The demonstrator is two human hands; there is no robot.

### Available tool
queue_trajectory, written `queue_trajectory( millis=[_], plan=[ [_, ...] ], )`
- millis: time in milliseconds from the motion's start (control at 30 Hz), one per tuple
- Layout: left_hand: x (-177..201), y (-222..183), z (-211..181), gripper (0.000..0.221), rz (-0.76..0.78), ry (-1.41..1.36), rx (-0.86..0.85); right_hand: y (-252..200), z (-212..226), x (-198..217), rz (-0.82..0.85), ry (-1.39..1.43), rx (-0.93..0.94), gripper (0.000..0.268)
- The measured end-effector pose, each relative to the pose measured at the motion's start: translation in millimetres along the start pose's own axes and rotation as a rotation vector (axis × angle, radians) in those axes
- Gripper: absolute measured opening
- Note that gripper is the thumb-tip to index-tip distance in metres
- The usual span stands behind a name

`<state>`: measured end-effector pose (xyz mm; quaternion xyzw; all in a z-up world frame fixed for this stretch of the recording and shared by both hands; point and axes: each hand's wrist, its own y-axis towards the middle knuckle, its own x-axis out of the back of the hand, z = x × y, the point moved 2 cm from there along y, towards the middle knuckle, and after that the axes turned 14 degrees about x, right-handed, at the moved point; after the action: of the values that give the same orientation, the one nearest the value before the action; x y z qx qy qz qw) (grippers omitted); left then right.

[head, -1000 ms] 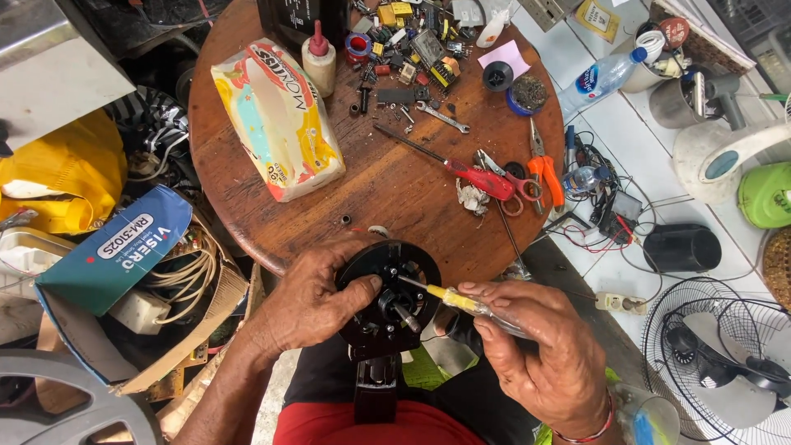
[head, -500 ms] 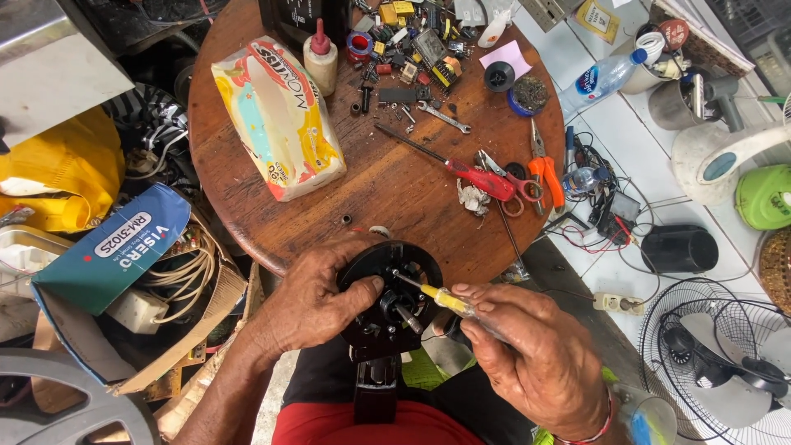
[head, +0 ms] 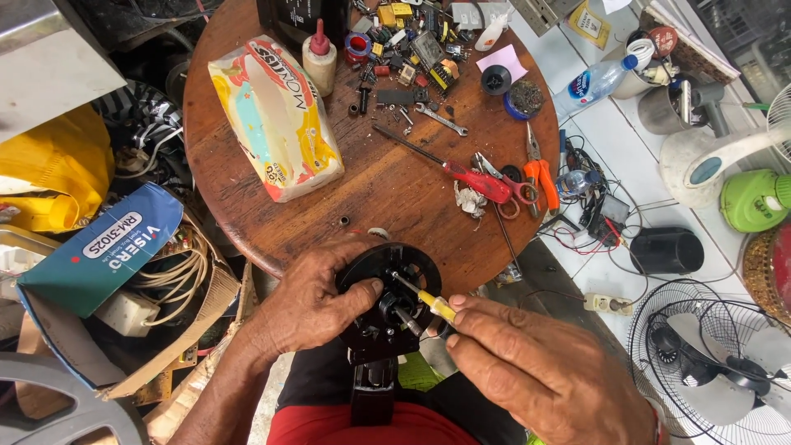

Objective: Attaching a plastic profile to a motor frame using a screwdriver and manual alignment.

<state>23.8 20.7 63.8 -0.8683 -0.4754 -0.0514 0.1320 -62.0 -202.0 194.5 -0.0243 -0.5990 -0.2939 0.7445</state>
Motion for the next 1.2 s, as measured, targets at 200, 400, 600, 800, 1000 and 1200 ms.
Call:
queue_trajectory(
  millis=[200,400,600,800,1000,1200],
  plan=[
    [-1,0,-1,0.037,0.006,0.031,-0.03,6,-2,9,0.16,-0.014,-0.009,0.034],
    [-1,-1,-3,0.036,-0.005,0.085,-0.061,22,2,5,0.162,-0.395,-0.048,0.024],
    [1,-2,0,0.049,0.012,0.08,-0.071,4,-5,-7,0.264,-0.181,-0.13,0.053],
    [-2,-3,-2,0.045,0.022,0.077,-0.049,24,0,1,0.263,-0.621,-0.081,0.021],
    [-3,-2,4,0.048,0.017,0.103,-0.063,11,-2,-6,0.286,-0.19,-0.059,0.038],
    [-2,-2,1,0.048,0.011,0.111,-0.06,21,1,1,0.299,-0.55,-0.091,0.019]
  ],
)
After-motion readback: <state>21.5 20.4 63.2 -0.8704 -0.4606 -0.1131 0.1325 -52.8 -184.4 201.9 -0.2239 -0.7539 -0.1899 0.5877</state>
